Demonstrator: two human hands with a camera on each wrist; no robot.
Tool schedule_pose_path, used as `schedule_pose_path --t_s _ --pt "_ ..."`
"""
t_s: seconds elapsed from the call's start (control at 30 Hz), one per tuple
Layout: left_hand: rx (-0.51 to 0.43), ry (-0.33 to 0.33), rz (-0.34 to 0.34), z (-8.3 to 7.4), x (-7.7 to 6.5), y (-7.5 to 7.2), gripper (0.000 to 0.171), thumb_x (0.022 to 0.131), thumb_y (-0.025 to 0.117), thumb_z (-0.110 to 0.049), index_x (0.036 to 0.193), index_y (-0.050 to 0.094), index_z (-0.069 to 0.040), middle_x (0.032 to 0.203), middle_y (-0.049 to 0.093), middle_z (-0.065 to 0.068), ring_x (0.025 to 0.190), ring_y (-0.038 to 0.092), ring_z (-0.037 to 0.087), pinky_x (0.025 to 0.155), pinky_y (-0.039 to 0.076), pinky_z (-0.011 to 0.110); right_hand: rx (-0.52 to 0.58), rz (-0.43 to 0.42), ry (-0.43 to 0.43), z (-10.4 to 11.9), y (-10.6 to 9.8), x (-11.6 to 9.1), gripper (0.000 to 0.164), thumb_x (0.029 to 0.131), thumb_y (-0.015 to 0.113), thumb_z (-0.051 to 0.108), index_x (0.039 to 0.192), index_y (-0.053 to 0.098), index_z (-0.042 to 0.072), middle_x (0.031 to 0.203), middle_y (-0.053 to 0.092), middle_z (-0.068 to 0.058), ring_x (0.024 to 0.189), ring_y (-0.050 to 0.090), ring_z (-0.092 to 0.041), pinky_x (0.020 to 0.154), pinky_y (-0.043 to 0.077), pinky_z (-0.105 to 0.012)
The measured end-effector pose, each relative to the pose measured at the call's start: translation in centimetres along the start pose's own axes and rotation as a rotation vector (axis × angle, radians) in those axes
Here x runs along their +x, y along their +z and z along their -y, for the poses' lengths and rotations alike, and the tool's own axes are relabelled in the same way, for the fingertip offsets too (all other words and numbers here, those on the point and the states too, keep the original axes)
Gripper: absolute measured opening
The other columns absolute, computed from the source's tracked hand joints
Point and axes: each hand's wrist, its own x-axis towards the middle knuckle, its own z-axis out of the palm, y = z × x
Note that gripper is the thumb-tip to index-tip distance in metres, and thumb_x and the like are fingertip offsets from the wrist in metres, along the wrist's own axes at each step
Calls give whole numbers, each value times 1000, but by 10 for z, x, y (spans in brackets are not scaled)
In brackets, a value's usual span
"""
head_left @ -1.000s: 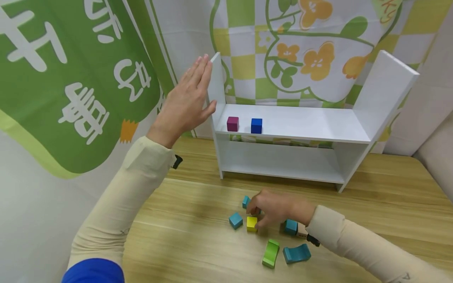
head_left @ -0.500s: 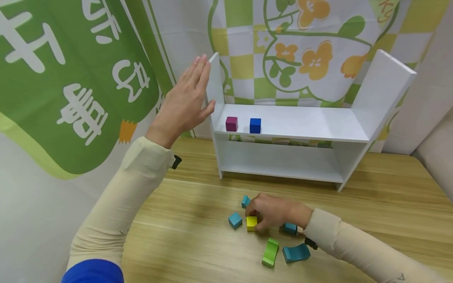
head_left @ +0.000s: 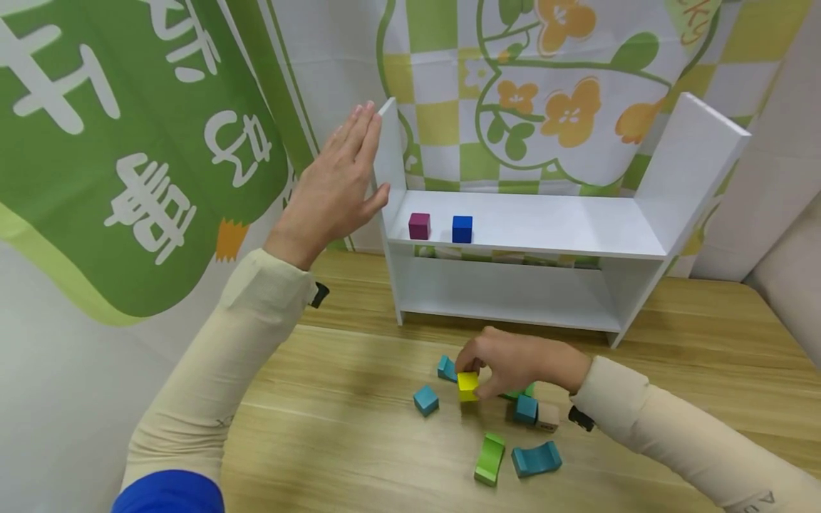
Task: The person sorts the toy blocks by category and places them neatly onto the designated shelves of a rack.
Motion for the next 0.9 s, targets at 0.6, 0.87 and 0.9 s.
schedule_pose_path --t_s 0.6,0.87,0.9 --pt "-4 9 -3 0 0 1 85 108 53 -34 168 4 4 178 0 18 167 4 33 139 7 43 -110 -95 117 27 -98 -39 34 90 80 13 124 77 9 118 78 -1 101 74 -11 94 66 -32" --pt "-10 16 -11 1 -1 1 85 108 53 -33 168 5 4 178 1 19 167 4 33 139 5 41 -183 -170 121 32 -140 -48 34 87 82 9 120 78 10 114 79 -1 99 75 -13 92 66 -36" --pt "-10 15 -10 1 -1 1 85 108 53 -33 168 5 4 178 1 19 167 4 33 139 5 41 -186 -175 135 33 -144 -49 34 86 82 10 120 78 10 114 79 -2 99 75 -13 92 66 -35"
